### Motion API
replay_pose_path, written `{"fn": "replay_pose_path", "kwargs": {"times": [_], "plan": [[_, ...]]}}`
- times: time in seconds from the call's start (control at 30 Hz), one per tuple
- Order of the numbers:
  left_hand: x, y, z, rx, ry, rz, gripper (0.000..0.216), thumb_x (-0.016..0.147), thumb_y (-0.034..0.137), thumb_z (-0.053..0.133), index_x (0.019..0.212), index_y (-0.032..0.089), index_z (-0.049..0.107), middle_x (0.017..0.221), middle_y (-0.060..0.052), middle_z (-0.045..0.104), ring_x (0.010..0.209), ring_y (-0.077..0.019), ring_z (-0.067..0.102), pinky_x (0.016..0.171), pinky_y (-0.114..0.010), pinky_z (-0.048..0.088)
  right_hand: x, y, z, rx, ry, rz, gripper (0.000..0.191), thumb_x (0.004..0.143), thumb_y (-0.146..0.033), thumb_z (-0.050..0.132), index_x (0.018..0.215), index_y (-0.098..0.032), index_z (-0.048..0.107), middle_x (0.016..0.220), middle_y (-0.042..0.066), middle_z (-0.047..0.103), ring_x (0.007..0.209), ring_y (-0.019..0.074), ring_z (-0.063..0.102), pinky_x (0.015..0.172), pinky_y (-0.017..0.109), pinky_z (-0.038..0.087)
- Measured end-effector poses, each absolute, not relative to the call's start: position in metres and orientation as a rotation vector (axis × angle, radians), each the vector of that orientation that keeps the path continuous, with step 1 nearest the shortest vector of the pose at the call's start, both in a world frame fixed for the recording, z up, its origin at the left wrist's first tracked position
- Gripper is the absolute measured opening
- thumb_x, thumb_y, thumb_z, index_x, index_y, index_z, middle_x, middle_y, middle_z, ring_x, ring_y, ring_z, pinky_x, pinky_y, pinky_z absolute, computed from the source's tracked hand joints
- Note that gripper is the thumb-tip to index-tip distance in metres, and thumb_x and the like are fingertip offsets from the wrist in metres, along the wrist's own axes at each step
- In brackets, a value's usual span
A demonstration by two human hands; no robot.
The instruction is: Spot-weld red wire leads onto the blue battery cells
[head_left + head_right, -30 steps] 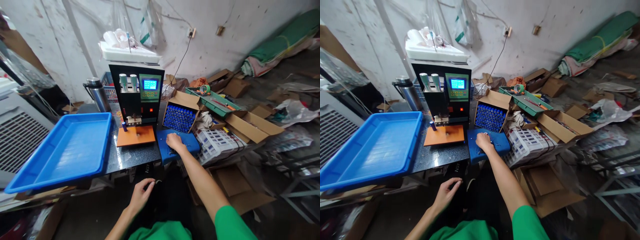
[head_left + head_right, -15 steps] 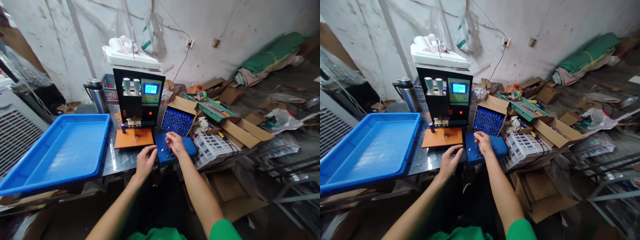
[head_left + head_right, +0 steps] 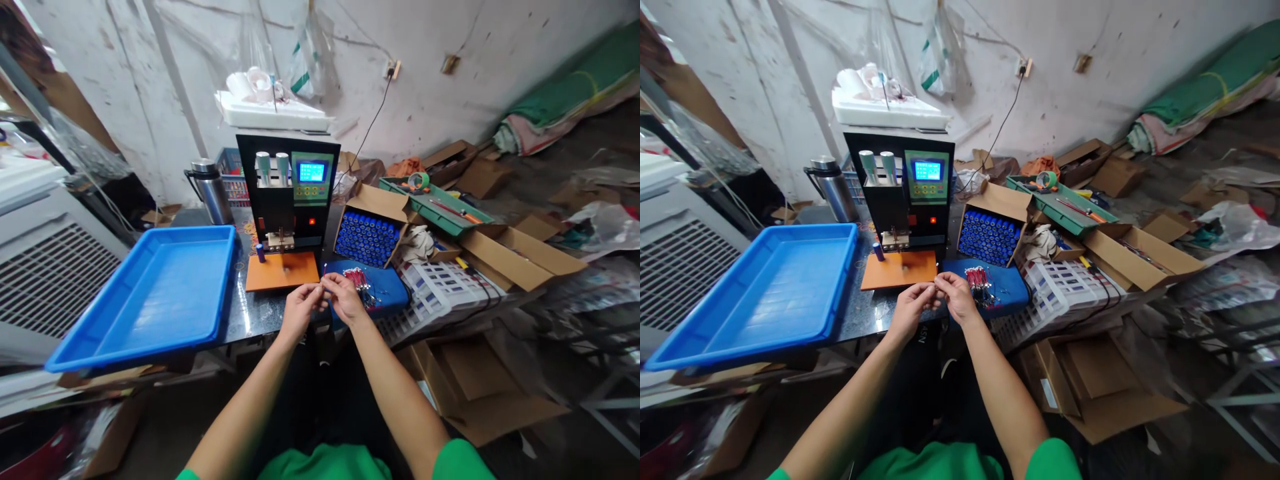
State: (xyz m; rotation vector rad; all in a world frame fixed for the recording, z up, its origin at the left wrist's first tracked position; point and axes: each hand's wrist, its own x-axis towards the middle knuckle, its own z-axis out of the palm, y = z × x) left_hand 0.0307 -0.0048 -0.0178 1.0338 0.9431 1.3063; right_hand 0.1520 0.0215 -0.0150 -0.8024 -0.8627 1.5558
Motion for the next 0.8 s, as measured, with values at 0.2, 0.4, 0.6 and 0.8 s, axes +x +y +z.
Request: {"fn": "replay_pose_path", "kwargs": {"times": [0.2,0.4,0.6,0.8], "plan": [[0.023,-0.006,-0.023,1.108,0.970,1.324,0.042,0.075,0.053,0.074,0.088,0.013,0.069,0.081,-0.007,0.075,0.069,-0.0164,0.069,0.066,-0.027,0.056,0.151,0.021,-0.022,-0.842,-0.924,1.513,0.028,0.066,-0.039,0.080,0.074,-0.019,0.062,0.067,-0.004,0.058,0.057,0.0084,0.051,0.055,0.020,0.041],[0.008,-0.005,-0.028,1.040,0.965,1.174,0.043,0.074,0.049,0.078,0.093,0.011,0.073,0.091,-0.012,0.076,0.077,-0.0206,0.072,0.074,-0.033,0.058,0.153,0.024,-0.028,-0.859,-1.085,1.435,0.025,0.069,-0.039,0.077,0.074,-0.018,0.064,0.070,-0.003,0.060,0.064,0.0105,0.053,0.062,0.022,0.043],[0.000,-0.005,-0.031,0.955,0.958,1.081,0.044,0.069,0.048,0.081,0.089,0.010,0.075,0.091,-0.014,0.076,0.076,-0.0204,0.071,0.071,-0.031,0.055,0.159,0.025,-0.025,-0.886,-1.281,1.397,0.025,0.073,-0.041,0.074,0.073,-0.018,0.063,0.070,-0.002,0.060,0.067,0.0128,0.054,0.069,0.026,0.045],[0.003,-0.008,-0.030,1.271,1.139,1.201,0.036,0.078,0.049,0.071,0.082,0.014,0.071,0.079,-0.006,0.073,0.071,-0.0159,0.064,0.069,-0.027,0.049,0.161,0.025,-0.029,-0.921,-1.393,1.287,0.022,0.075,-0.040,0.070,0.076,-0.019,0.062,0.071,-0.001,0.059,0.066,0.0139,0.055,0.067,0.027,0.047]]}}
